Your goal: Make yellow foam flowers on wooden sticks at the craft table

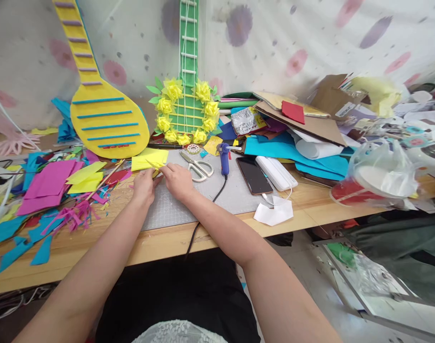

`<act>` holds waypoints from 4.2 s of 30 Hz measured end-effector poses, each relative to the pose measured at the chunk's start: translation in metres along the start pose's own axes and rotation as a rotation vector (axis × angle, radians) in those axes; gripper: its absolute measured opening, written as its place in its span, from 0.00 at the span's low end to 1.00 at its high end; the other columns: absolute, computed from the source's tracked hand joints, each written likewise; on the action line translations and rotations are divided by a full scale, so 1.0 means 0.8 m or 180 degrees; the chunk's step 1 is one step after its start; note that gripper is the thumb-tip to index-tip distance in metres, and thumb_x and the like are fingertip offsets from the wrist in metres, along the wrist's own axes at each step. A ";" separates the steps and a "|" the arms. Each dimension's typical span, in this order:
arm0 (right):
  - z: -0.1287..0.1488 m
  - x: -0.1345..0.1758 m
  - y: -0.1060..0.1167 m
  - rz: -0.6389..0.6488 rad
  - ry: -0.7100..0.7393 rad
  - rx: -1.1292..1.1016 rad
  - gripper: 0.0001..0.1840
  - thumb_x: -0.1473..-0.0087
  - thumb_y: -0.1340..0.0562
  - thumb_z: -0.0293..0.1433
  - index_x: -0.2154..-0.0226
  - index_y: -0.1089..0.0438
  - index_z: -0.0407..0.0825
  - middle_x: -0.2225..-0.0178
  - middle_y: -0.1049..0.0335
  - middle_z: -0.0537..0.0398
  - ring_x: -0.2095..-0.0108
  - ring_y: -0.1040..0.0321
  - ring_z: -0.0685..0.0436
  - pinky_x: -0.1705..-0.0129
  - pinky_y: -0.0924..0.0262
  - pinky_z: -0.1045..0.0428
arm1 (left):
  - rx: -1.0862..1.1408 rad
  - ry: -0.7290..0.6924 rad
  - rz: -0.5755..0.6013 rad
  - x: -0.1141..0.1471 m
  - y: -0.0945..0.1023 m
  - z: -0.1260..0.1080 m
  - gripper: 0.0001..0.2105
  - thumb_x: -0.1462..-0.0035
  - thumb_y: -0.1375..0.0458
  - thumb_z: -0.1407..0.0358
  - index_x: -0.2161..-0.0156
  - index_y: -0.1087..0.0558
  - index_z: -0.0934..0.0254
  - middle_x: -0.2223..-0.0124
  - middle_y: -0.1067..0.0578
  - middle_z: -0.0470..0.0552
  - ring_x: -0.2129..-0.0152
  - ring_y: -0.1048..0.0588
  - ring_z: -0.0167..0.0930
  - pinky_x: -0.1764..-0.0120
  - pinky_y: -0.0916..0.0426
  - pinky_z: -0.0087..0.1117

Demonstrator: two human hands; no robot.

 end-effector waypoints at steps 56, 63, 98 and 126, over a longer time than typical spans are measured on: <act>-0.011 0.004 -0.003 0.0299 -0.0436 0.0554 0.22 0.40 0.58 0.36 0.65 0.32 0.48 0.69 0.27 0.49 0.66 0.33 0.46 0.68 0.53 0.53 | -0.1101 -0.0808 0.0559 0.008 -0.014 -0.015 0.06 0.57 0.42 0.64 0.70 0.30 0.63 0.70 0.26 0.47 0.75 0.28 0.26 0.72 0.31 0.28; -0.012 0.005 -0.006 0.0298 -0.0488 0.0630 0.22 0.40 0.58 0.37 0.64 0.32 0.48 0.69 0.27 0.48 0.67 0.32 0.45 0.69 0.52 0.53 | -0.1153 -0.0888 0.0448 0.008 -0.011 -0.020 0.06 0.57 0.42 0.65 0.71 0.28 0.64 0.73 0.27 0.46 0.77 0.29 0.26 0.73 0.31 0.28; -0.032 0.011 0.008 0.0239 -0.0548 -0.0412 0.15 0.45 0.52 0.37 0.69 0.33 0.49 0.73 0.29 0.57 0.72 0.34 0.50 0.70 0.51 0.56 | -0.0907 -0.0869 -0.0084 -0.032 0.031 -0.039 0.06 0.54 0.44 0.67 0.67 0.32 0.65 0.67 0.27 0.49 0.70 0.27 0.27 0.70 0.31 0.28; -0.098 0.012 -0.008 -0.0089 -0.1723 -0.0909 0.10 0.54 0.45 0.37 0.70 0.33 0.51 0.76 0.34 0.59 0.73 0.39 0.49 0.71 0.51 0.55 | -0.2024 -0.1324 0.0767 -0.011 -0.014 -0.019 0.11 0.52 0.43 0.63 0.62 0.35 0.62 0.69 0.29 0.47 0.73 0.29 0.26 0.68 0.33 0.29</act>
Point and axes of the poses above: each hand's wrist, its own x-axis away from the middle knuckle, its own y-axis out of the back of the hand, z = x × y, the point moved 10 cm from there along -x, towards the middle knuckle
